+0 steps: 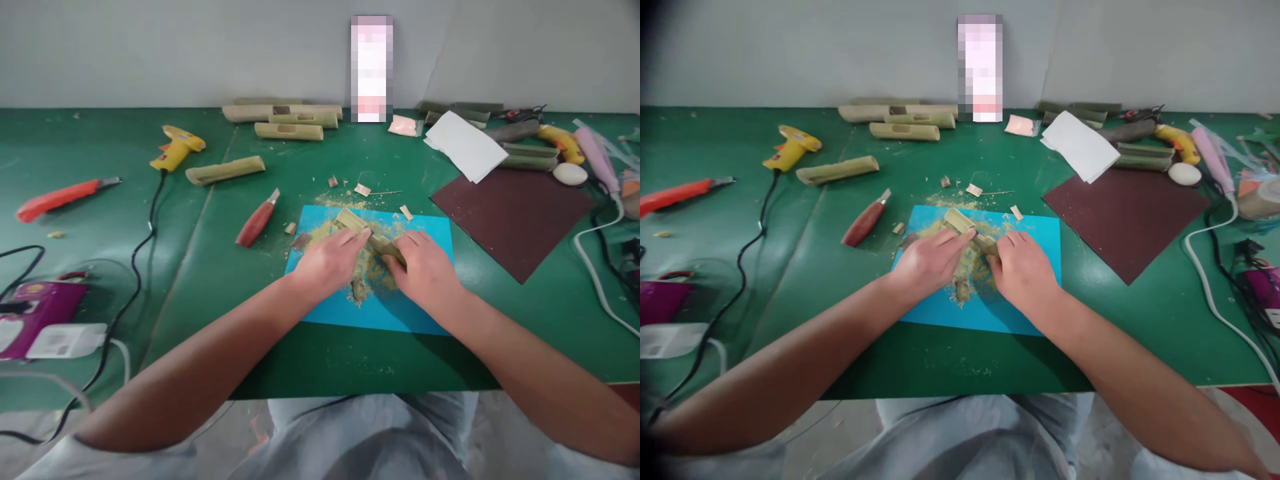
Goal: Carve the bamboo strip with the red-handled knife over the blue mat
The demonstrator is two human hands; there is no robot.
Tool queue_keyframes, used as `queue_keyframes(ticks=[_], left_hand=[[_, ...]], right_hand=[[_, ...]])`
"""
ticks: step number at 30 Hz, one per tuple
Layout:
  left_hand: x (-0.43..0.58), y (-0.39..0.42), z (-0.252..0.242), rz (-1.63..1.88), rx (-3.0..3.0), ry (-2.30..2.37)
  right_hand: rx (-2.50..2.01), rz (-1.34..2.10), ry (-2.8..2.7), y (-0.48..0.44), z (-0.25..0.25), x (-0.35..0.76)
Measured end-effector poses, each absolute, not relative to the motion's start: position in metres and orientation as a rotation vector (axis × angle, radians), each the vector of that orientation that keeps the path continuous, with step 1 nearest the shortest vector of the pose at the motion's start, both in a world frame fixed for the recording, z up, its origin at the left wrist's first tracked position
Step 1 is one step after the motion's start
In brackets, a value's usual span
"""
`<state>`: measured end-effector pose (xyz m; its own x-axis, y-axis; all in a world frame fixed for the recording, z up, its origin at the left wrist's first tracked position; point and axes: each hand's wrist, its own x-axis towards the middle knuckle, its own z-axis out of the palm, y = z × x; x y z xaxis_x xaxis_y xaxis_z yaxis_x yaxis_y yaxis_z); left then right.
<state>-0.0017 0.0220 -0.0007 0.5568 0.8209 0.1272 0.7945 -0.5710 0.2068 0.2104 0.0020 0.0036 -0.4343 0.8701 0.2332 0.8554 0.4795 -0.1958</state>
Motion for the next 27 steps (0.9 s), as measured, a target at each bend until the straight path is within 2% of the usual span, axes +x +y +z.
queue_keyframes(ticks=[6,21,27], left_hand=[[0.0015,0.0236,0.0034,0.218,2.658,1.440],[-0.0058,0.0201,0.0012,0.298,2.654,1.482],[0.0007,0.0255,0.0056,0.194,2.619,1.433]], right_hand=[[-1.468,-0.001,-2.458,0.0012,0.0028,0.2097],[-1.462,0.020,-2.457,0.0009,0.0023,0.2098],[-1.478,-0.015,-2.455,0.0007,0.0001,0.2084]])
